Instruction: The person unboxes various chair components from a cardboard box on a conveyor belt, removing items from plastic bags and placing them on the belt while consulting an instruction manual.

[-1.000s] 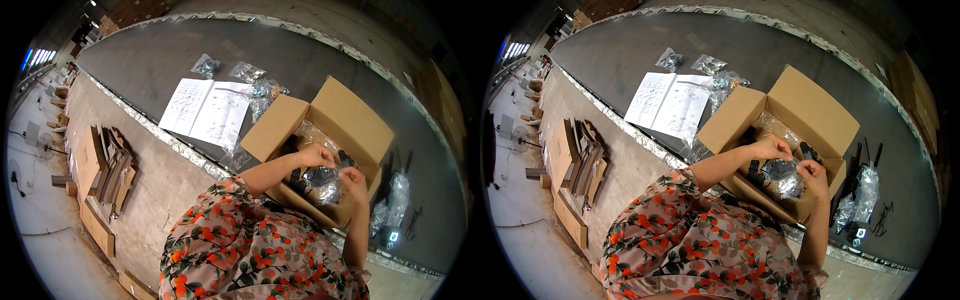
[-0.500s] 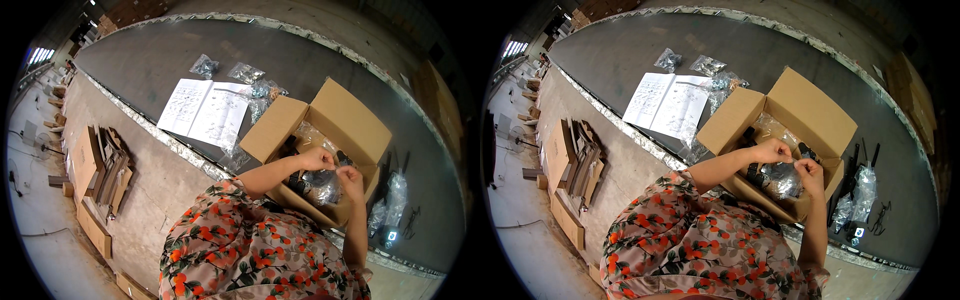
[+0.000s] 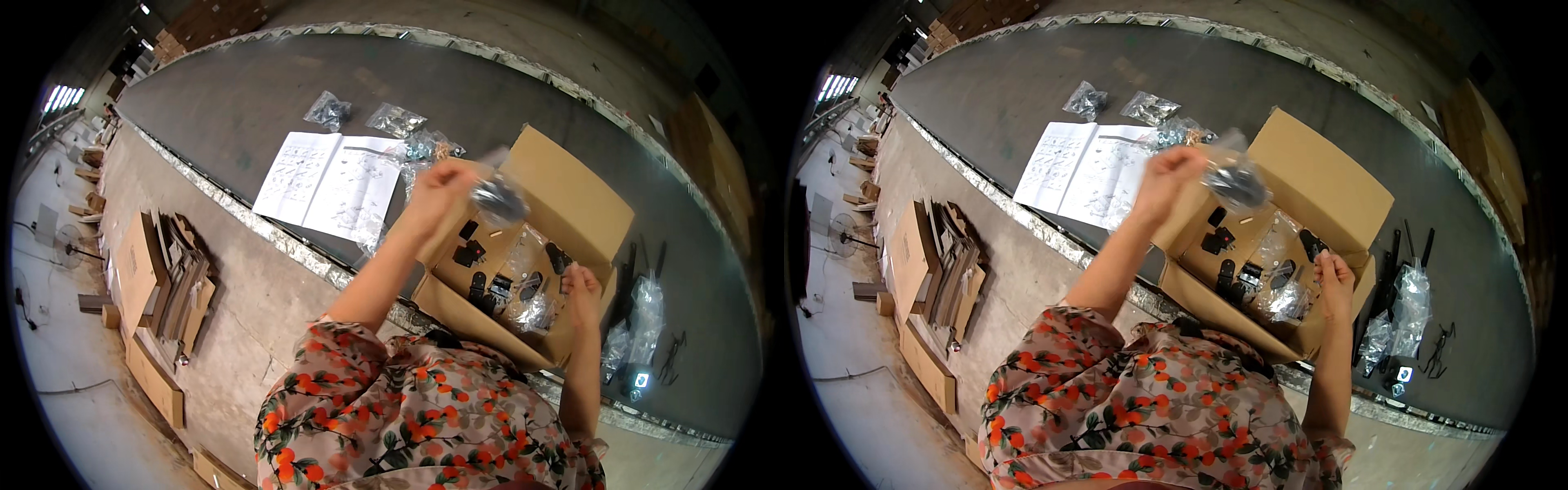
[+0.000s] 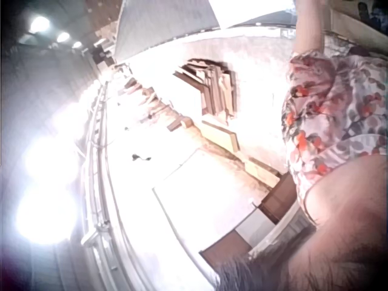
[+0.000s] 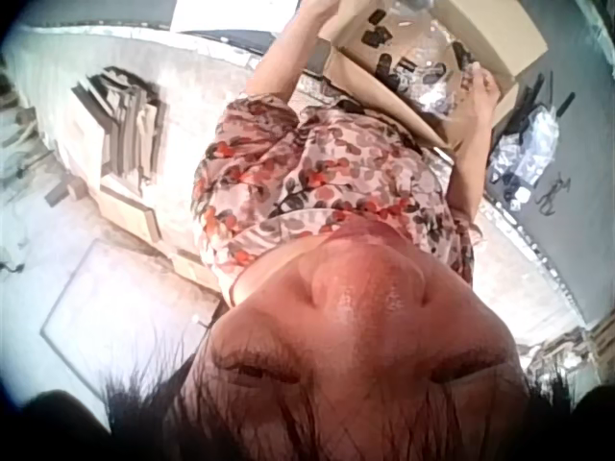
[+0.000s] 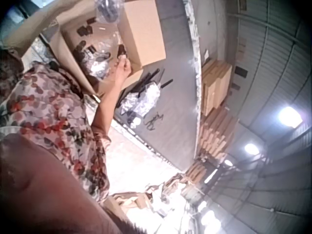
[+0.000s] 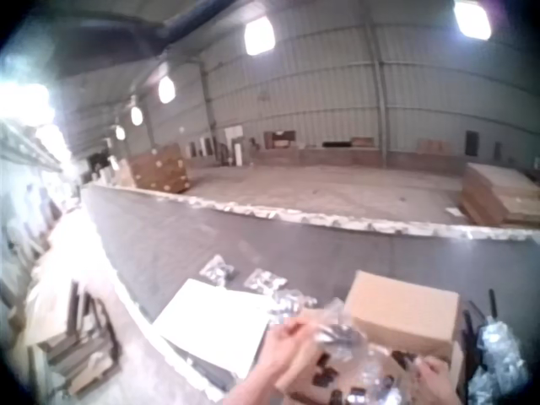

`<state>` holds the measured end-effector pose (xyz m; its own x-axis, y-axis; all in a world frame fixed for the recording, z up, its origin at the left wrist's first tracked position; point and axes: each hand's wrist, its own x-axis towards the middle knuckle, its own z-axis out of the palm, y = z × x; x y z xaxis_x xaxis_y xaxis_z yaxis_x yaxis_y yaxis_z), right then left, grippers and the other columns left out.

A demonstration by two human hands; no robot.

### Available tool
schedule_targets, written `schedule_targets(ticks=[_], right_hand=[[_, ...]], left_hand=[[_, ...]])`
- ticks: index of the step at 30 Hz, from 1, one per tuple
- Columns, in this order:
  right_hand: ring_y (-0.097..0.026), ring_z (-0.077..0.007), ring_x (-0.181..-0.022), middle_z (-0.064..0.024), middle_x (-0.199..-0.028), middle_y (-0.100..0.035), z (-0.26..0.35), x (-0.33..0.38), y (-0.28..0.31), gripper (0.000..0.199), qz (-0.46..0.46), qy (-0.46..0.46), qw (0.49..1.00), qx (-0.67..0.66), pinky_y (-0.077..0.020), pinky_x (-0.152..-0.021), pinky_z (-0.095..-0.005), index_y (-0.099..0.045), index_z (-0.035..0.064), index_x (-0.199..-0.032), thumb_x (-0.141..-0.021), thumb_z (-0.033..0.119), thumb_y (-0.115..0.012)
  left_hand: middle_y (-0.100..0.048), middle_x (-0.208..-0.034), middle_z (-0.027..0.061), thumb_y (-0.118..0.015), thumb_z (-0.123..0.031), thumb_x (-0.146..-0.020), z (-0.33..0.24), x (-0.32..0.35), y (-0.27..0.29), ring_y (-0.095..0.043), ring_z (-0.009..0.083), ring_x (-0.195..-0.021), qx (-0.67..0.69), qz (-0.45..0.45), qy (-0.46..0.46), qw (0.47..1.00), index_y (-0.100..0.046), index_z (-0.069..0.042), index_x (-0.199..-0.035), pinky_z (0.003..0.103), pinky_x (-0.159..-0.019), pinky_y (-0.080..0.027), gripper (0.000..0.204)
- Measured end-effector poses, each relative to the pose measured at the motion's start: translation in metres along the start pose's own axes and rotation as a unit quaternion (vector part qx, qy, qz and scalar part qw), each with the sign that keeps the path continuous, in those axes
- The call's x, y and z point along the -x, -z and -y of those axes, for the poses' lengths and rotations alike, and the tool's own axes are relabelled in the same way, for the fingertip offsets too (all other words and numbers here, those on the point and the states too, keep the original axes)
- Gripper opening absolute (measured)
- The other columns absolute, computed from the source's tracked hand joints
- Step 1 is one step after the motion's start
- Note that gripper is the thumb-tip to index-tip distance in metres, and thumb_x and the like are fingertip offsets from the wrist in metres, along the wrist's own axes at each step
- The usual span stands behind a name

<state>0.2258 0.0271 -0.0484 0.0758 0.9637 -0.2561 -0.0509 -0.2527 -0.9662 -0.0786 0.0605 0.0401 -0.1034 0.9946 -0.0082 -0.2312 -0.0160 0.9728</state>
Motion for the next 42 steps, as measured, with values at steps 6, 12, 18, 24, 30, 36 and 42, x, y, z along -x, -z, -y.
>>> schedule_targets(ticks=[6, 12, 18, 24, 30, 36, 42], right_hand=[[-0.041, -0.0033, -0.056, 0.0033, -0.061, -0.050, -0.001, 0.009, -0.013, 0.020, 0.030, 0.016, 0.996, 0.080, -0.0341, -0.053, -0.0170, -0.058, 0.0039, -0.075, -0.082, 0.023, -0.055], [-0.041, -0.0029, -0.055, 0.0032, -0.061, -0.049, 0.000, 0.017, -0.019, 0.019, 0.035, 0.003, 0.990, 0.133, -0.0325, -0.051, -0.0165, -0.056, 0.0030, -0.075, -0.082, 0.020, -0.054], [-0.040, -0.0026, -0.053, 0.0031, -0.060, -0.049, 0.000, 0.017, -0.013, 0.018, 0.012, -0.021, 0.991, 0.131, -0.0304, -0.048, -0.0163, -0.055, 0.0035, -0.074, -0.083, 0.019, -0.052], [-0.041, -0.0031, -0.054, 0.0034, -0.059, -0.049, 0.009, 0.019, -0.022, 0.022, 0.012, -0.011, 0.985, 0.173, -0.0327, -0.051, -0.0177, -0.055, 0.0022, -0.071, -0.083, 0.021, -0.053], [-0.048, -0.0143, -0.071, -0.0042, -0.075, -0.054, 0.007, 0.022, -0.025, 0.019, 0.048, 0.084, 0.935, 0.342, -0.0379, -0.066, -0.0276, -0.056, 0.0011, -0.080, -0.075, 0.019, -0.060], [-0.041, -0.0302, -0.100, -0.0121, -0.103, -0.051, 0.039, 0.036, -0.076, 0.040, 0.090, 0.347, 0.717, 0.597, -0.0305, -0.086, -0.0429, -0.053, 0.0014, -0.098, -0.064, 0.020, -0.065], [-0.048, -0.0314, -0.095, -0.0158, -0.103, -0.052, 0.018, 0.025, -0.054, 0.042, 0.257, 0.195, 0.734, 0.597, -0.0383, -0.082, -0.0381, -0.051, 0.0048, -0.105, -0.068, 0.021, -0.062]], left_hand=[[-0.061, -0.070, 0.0053, -0.059, -0.011, -0.077, 0.015, -0.029, 0.115, -0.054, 0.0111, -0.063, -0.254, -0.198, -0.107, 0.941, -0.058, 0.000, -0.080, 0.025, -0.057, -0.042, 0.011], [-0.059, -0.071, 0.0073, -0.056, -0.009, -0.076, 0.021, -0.068, 0.183, -0.055, 0.0153, -0.063, -0.216, -0.298, 0.055, 0.928, -0.057, -0.002, -0.077, 0.030, -0.054, -0.046, 0.007], [-0.052, -0.093, 0.0110, -0.057, -0.015, -0.078, 0.027, -0.136, 0.209, -0.053, 0.0197, -0.076, 0.047, -0.353, 0.030, 0.934, -0.044, 0.000, -0.105, 0.034, -0.058, -0.049, 0.034], [-0.056, -0.086, 0.0073, -0.057, -0.014, -0.077, 0.061, -0.154, 0.182, -0.051, 0.0137, -0.075, -0.057, -0.352, 0.011, 0.934, -0.048, 0.002, -0.106, 0.025, -0.055, -0.041, 0.035], [-0.062, -0.073, 0.0063, -0.058, -0.011, -0.074, 0.064, -0.104, 0.100, -0.055, 0.0125, -0.063, -0.265, -0.074, 0.003, 0.961, -0.062, -0.003, -0.082, 0.025, -0.056, -0.043, 0.012], [-0.060, -0.072, 0.0116, -0.061, -0.013, -0.070, 0.041, -0.075, 0.046, -0.057, 0.0255, -0.065, -0.451, 0.122, -0.306, 0.829, -0.061, -0.002, -0.074, 0.034, -0.065, -0.045, 0.012], [-0.061, -0.074, 0.0112, -0.063, -0.021, -0.070, 0.043, -0.055, 0.046, -0.058, 0.0258, -0.072, -0.552, 0.150, -0.239, 0.784, -0.063, -0.003, -0.074, 0.033, -0.069, -0.045, 0.018]])
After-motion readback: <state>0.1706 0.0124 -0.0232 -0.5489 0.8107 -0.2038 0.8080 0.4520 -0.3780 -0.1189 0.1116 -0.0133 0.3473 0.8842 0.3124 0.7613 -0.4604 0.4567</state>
